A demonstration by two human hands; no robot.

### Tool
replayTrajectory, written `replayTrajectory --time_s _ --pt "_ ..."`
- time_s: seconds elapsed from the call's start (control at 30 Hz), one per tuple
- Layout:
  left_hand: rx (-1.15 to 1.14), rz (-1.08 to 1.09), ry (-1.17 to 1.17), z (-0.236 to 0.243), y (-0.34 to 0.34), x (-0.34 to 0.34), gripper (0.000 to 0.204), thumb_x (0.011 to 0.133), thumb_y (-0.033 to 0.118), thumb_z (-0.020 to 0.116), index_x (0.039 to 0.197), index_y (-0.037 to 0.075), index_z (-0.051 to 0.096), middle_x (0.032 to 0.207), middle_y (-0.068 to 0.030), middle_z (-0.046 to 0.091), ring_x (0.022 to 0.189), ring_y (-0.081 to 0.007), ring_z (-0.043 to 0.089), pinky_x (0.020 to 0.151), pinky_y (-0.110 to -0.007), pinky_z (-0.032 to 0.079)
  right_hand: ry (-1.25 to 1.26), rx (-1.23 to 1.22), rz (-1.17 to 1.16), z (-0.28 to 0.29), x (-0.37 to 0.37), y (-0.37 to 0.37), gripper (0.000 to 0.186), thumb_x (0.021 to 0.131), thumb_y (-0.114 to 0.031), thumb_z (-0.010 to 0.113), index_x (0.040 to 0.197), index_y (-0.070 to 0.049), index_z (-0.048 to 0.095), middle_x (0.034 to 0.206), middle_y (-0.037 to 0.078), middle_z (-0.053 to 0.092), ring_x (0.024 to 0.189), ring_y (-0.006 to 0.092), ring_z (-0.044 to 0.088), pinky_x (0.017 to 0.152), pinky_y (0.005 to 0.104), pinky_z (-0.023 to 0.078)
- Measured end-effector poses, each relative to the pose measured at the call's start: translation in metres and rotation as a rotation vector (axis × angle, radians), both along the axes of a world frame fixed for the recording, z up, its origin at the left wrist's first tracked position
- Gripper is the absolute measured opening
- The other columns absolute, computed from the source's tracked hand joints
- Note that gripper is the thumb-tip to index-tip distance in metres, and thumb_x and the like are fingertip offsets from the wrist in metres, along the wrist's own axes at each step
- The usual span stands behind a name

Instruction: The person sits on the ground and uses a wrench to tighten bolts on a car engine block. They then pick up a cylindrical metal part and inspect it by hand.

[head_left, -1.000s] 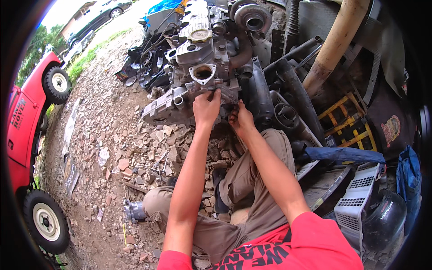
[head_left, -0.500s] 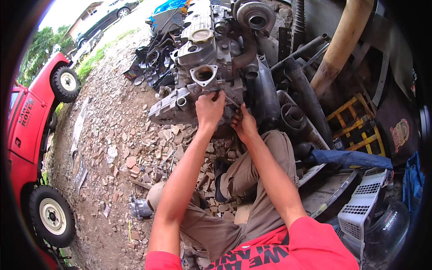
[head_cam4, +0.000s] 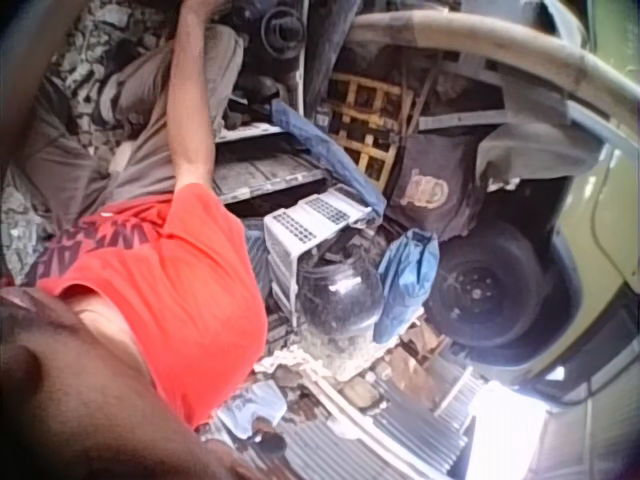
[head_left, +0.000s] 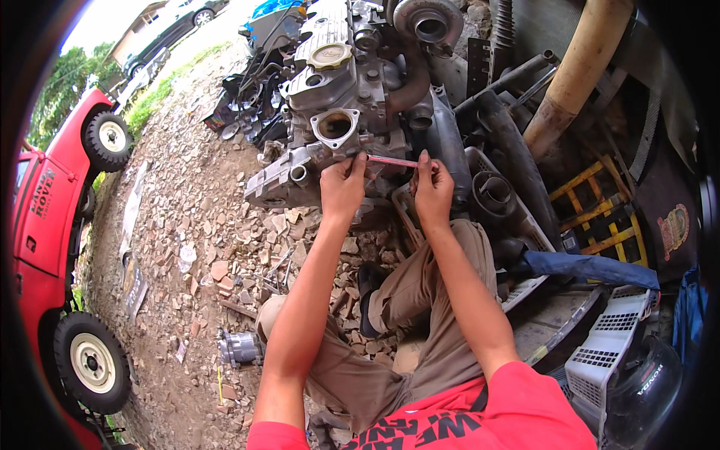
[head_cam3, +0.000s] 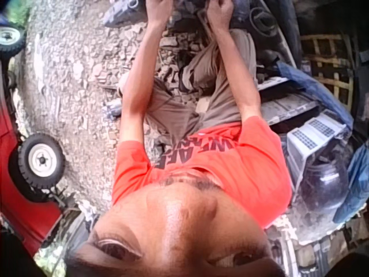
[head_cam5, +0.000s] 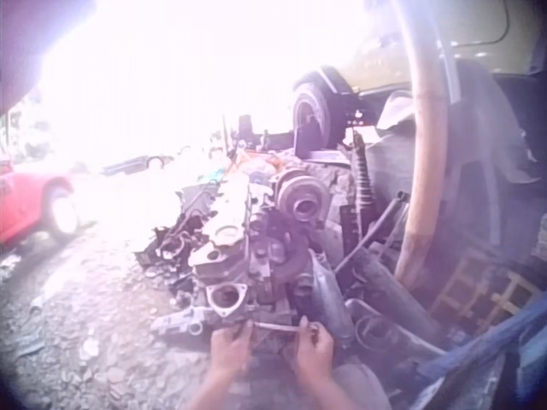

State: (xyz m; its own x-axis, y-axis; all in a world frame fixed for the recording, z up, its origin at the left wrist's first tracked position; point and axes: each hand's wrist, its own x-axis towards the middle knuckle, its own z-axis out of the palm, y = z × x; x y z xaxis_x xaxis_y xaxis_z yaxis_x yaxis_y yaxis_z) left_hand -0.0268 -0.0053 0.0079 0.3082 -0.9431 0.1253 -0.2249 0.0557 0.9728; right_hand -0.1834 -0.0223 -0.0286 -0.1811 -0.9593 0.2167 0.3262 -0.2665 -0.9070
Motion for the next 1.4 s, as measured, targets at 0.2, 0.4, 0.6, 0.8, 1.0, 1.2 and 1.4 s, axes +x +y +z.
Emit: replayTrajectory --time_s 0.2,0.4,0.6,0.8,1.0,1.2,1.4 --pt "-0.050 -0.162 0.147 0.000 0.002 0.006 0.028 0.098 0.024 0.062 0.097 -0.001 0.073 0.063 -0.0003 0.064 0.049 -0.0034 0.046 0.045 -0.023 0.034 0.630 -0.407 -0.005 0.062 -0.028 -0.015 0.029 0.097 -0.027 0.064 0.087 0.000 0.058 0.062 0.008 0.051 0.055 0.0119 0.042 0.052 0.0299 0.037" --pt "-0.041 -0.153 -0.342 0.003 -0.003 0.022 0.023 0.091 0.023 0.071 0.094 0.001 0.074 0.061 -0.0074 0.063 0.048 -0.0099 0.051 0.048 -0.028 0.039 0.924 -0.566 0.098 0.094 -0.044 -0.026 0.026 0.092 -0.025 0.068 0.089 0.001 0.062 0.074 0.016 0.063 0.063 0.0309 0.060 0.058 0.0364 0.045" --pt "-0.265 -0.031 -0.401 -0.004 -0.001 0.016 0.020 0.086 0.019 0.075 0.094 0.001 0.073 0.071 -0.0161 0.068 0.054 -0.0196 0.062 0.055 -0.030 0.047 1.137 -0.696 0.288 0.122 -0.047 -0.033 0.031 0.090 -0.030 0.069 0.085 0.000 0.062 0.078 0.018 0.063 0.077 0.0387 0.061 0.067 0.0428 0.047" --pt "-0.304 0.029 -0.385 -0.008 0.001 0.017 0.019 0.084 0.015 0.076 0.094 0.000 0.073 0.076 -0.0173 0.070 0.061 -0.0236 0.068 0.058 -0.031 0.049 1.168 -0.707 0.297 0.124 -0.045 -0.038 0.029 0.090 -0.029 0.068 0.085 0.000 0.062 0.080 0.018 0.063 0.077 0.0381 0.062 0.068 0.0436 0.048" --pt "-0.289 0.010 -0.409 -0.002 0.003 0.014 0.019 0.083 0.016 0.077 0.093 0.000 0.073 0.077 -0.0171 0.070 0.063 -0.0251 0.069 0.059 -0.031 0.051 1.289 -0.750 0.287 0.130 -0.048 -0.035 0.028 0.089 -0.028 0.068 0.087 -0.001 0.061 0.082 0.016 0.064 0.078 0.0364 0.063 0.068 0.0439 0.048" --pt "-0.339 0.047 -0.386 -0.007 0.000 0.015 0.020 0.082 0.018 0.078 0.090 0.001 0.073 0.077 -0.0166 0.070 0.064 -0.0295 0.069 0.057 -0.032 0.050 1.145 -0.815 0.311 0.132 -0.043 -0.044 0.019 0.088 -0.017 0.070 0.089 0.000 0.063 0.083 0.014 0.065 0.075 0.0340 0.062 0.068 0.0397 0.048" --pt "-0.416 0.108 -0.414 -0.011 -0.003 0.009 0.018 0.084 0.016 0.076 0.093 0.001 0.074 0.070 -0.0127 0.069 0.057 -0.0177 0.059 0.055 -0.031 0.046 1.204 -0.765 0.293 0.125 -0.052 -0.044 0.022 0.091 -0.022 0.066 0.086 -0.001 0.062 0.083 0.014 0.065 0.079 0.0352 0.063 0.070 0.0430 0.049"
